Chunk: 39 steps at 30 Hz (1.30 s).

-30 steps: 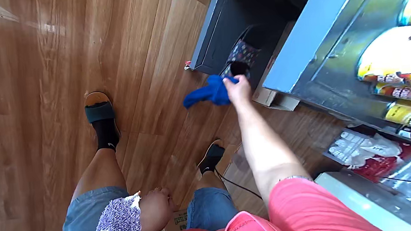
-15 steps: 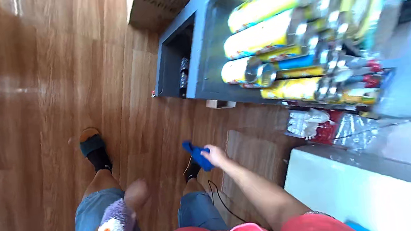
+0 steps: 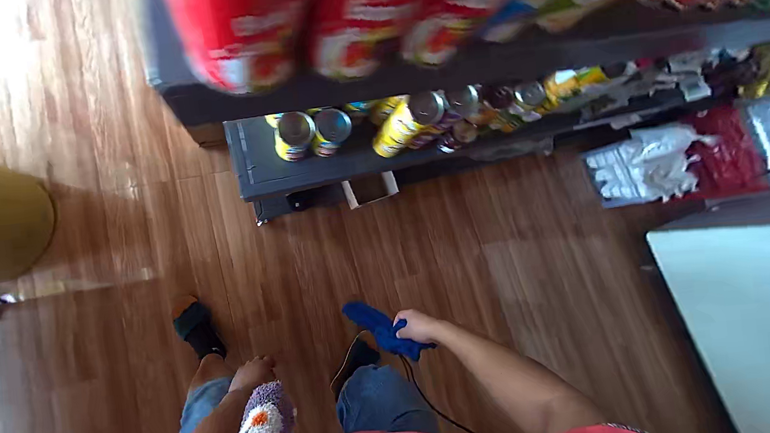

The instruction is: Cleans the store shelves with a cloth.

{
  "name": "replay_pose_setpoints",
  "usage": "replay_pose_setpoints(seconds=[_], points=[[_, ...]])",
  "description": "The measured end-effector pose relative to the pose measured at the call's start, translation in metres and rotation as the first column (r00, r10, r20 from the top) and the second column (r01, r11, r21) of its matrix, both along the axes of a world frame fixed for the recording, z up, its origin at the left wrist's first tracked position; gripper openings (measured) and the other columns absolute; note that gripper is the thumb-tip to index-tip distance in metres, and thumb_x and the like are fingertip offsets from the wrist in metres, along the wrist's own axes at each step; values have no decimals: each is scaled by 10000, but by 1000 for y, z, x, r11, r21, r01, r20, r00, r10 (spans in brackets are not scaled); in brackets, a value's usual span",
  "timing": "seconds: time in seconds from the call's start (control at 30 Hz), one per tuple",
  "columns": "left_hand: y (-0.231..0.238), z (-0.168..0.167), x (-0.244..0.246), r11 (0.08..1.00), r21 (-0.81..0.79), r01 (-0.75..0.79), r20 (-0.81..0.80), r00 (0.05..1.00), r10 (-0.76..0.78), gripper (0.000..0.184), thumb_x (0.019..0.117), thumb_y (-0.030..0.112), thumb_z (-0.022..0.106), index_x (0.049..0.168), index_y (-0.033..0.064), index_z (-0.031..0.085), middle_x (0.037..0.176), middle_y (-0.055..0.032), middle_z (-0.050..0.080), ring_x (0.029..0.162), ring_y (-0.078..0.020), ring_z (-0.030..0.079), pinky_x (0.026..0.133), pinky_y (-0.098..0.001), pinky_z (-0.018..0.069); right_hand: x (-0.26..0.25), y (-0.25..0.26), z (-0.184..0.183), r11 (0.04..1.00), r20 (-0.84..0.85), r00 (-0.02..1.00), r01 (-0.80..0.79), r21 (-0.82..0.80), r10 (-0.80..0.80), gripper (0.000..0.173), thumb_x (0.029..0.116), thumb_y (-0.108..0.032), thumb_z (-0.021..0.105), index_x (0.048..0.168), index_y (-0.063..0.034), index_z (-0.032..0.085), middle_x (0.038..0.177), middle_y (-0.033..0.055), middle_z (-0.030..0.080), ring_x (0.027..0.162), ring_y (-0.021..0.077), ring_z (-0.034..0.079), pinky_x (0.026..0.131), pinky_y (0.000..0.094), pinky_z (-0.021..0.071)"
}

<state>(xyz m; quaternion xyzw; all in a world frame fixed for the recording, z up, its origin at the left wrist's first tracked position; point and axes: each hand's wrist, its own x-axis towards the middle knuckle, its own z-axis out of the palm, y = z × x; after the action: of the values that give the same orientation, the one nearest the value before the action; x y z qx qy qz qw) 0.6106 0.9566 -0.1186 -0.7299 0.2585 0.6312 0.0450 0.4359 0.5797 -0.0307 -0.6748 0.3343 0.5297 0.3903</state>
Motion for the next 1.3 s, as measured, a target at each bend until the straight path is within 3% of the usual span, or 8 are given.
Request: replay_pose_setpoints(seconds=[0.1,0.2,0.43,0.6,0.77,1.07,1.17,1.3], points=[[-38,55,1,981,78,-178,109,980,169,418,1038,253,535,1433,123,575,1459,-198,560,1338,-401,546,1091,-620,437,-37,-34,19,917,124,911,399,-28,-393,370,1006,-157,646,1345,-14,609,1325,247,618,1227,350,607,1055,526,475],[-86,93,3,966,12,-257,198,948,250,428,1032,258,552,1425,90,567,1437,-219,563,1317,-399,558,1087,-610,447,-61,-63,30,691,201,678,723,-5,-707,435,1025,-167,624,1422,-15,532,1373,269,576,1251,373,583,1042,543,479],[-244,139,42,969,-140,-203,149,963,223,439,1047,212,530,1461,68,530,1492,-205,523,1376,-357,516,1136,-549,418,-52,-135,26,347,273,346,937,-44,-898,479,1055,-212,590,1474,-7,481,1435,294,522,1318,391,531,1081,544,441],[-336,121,90,979,-173,-105,104,987,124,448,1071,205,509,1478,19,490,1509,-233,495,1392,-369,494,1153,-546,395,-27,-168,-5,304,339,292,953,-20,-894,458,1028,-250,642,1412,-15,557,1365,316,567,1273,457,549,1036,654,436],[-409,59,124,982,-145,-120,238,959,152,434,1080,258,507,1466,63,529,1449,-239,557,1356,-406,523,1123,-595,404,2,-199,-73,182,376,134,979,95,-917,425,996,-268,677,1331,-20,598,1275,256,624,1181,384,606,988,610,486],[-499,-130,128,824,-231,-517,191,807,559,484,1114,327,423,1540,97,426,1545,-187,465,1382,-357,491,1091,-579,437,56,-245,-187,378,451,212,869,319,-867,380,963,-276,713,1254,-41,646,1130,189,681,1030,294,668,911,545,535],[-495,-145,126,810,-298,-505,266,771,578,453,1118,274,397,1505,47,458,1492,-210,507,1307,-346,552,1039,-559,484,92,-252,-195,529,587,238,751,394,-774,315,977,-266,700,1199,-45,679,1107,153,687,991,256,666,884,500,532],[-421,-93,123,840,-240,-487,358,760,543,449,1108,145,408,1552,84,398,1342,-199,604,1027,-246,664,864,-436,568,145,-244,-207,569,801,3,706,423,-598,268,954,-232,682,1115,-22,724,1154,163,686,1060,251,666,923,447,540]])
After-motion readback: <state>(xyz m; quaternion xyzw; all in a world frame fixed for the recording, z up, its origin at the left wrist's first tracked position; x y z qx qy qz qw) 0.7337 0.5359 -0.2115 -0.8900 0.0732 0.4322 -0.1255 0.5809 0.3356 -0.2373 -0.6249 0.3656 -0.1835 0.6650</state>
